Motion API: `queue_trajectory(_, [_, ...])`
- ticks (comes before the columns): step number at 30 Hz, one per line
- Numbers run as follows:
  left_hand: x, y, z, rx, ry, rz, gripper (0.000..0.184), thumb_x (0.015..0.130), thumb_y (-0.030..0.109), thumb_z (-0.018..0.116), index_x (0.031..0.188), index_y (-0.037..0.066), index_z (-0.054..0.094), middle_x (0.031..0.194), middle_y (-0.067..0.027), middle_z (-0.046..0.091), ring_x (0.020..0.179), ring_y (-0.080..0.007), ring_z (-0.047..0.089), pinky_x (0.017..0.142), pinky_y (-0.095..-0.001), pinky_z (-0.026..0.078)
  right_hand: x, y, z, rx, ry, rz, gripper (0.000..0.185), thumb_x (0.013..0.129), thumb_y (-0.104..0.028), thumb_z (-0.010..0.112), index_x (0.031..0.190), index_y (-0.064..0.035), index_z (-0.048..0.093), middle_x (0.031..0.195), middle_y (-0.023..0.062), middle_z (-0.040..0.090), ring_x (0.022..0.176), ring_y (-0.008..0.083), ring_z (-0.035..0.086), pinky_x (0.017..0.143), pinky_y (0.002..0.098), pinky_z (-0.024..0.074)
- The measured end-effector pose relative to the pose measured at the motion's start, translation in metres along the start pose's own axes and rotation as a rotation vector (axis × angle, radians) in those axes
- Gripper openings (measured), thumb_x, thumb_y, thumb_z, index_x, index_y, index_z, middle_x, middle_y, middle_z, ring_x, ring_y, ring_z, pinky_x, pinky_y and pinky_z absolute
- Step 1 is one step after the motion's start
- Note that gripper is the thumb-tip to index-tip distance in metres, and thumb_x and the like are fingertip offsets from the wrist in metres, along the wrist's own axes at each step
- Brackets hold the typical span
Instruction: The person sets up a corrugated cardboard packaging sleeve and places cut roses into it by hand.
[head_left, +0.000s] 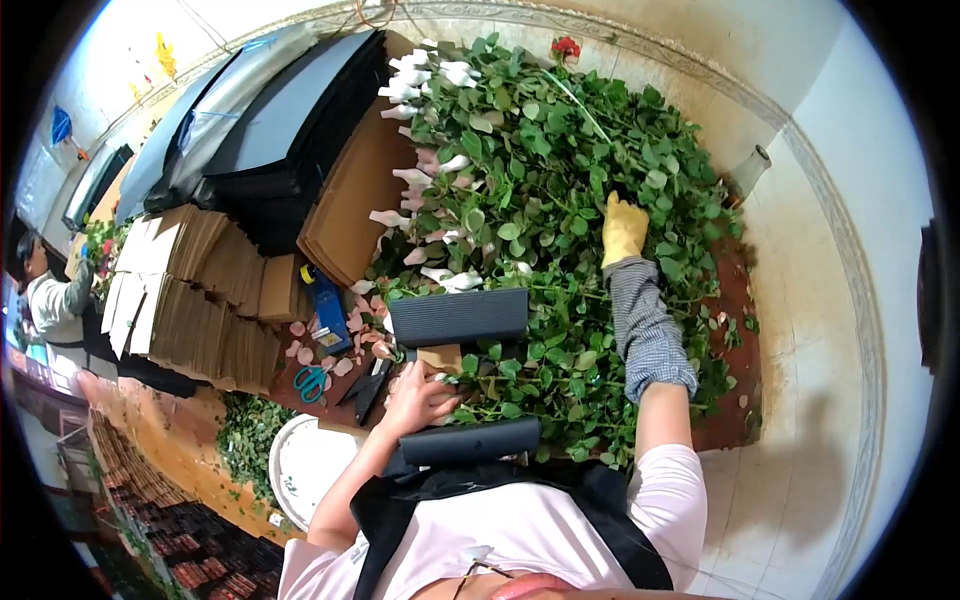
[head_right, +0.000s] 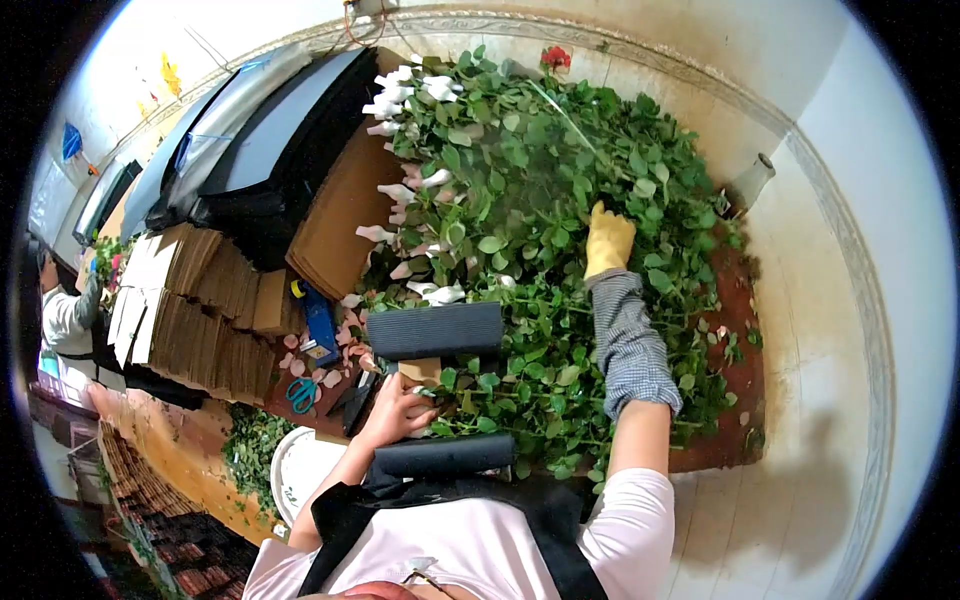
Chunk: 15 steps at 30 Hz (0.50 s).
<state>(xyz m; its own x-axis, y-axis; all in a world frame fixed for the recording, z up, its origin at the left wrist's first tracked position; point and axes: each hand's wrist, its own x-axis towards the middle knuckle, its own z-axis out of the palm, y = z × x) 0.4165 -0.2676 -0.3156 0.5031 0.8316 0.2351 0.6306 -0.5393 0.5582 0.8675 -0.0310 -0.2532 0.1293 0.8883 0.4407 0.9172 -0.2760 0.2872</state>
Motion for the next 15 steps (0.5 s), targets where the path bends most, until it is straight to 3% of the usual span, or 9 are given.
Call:
queue_trajectory(3, [0.002,0.0,0.0,-0.026,-0.001,0.022,0.019,0.075,0.026,0.081,0.087,0.012,0.075,0.103,-0.0143,0.054,0.099,-0.0352,0.052,0.086,-0.0441,0.045,-0.016,0.019,-0.016,0.109,0.127,-0.08,0.01,0.086,-0.008,0.06,0.095,-0.0103,0.064,0.084,0.0089,0.072,0.077,0.0288,0.07,0.07,0.0415,0.0544])
queue_trajectory(6, [0.001,0.0,-0.001,-0.007,-0.022,0.001,0.02,0.074,0.025,0.082,0.088,0.011,0.075,0.105,-0.0143,0.054,0.099,-0.0346,0.053,0.087,-0.0444,0.045,-0.016,0.027,-0.062,0.0,0.107,-0.12,0.019,0.085,-0.008,0.062,0.104,-0.0118,0.063,0.083,0.0067,0.071,0.083,0.0273,0.069,0.075,0.0389,0.0529])
queue_trajectory(11, [0.001,0.003,-0.003,-0.064,-0.002,-0.007,0.022,0.075,0.02,0.082,0.093,0.01,0.076,0.103,-0.0144,0.053,0.098,-0.034,0.052,0.087,-0.0437,0.045,0.011,0.064,-0.14,-0.211,0.279,-0.17,0.018,0.092,-0.013,0.058,0.109,-0.0139,0.062,0.076,0.0023,0.065,0.078,0.0231,0.065,0.079,0.0392,0.0511])
queue_trajectory(14, [0.001,0.002,-0.003,-0.041,-0.014,-0.004,0.023,0.073,0.02,0.082,0.093,0.01,0.076,0.102,-0.0138,0.054,0.098,-0.0339,0.052,0.087,-0.0432,0.045,0.015,0.097,-0.199,-0.246,0.458,-0.019,0.019,0.092,-0.012,0.057,0.108,-0.0137,0.065,0.076,0.0043,0.067,0.076,0.0233,0.065,0.082,0.0388,0.0529])
queue_trajectory(15, [0.0,0.0,0.0,-0.04,-0.005,-0.015,0.024,0.072,0.02,0.083,0.094,0.01,0.076,0.102,-0.0134,0.055,0.098,-0.0336,0.053,0.087,-0.0436,0.045,0.016,0.124,-0.205,-0.096,0.673,-0.046,0.021,0.09,-0.009,0.059,0.108,-0.0136,0.068,0.08,0.0055,0.069,0.077,0.0244,0.066,0.081,0.0387,0.054])
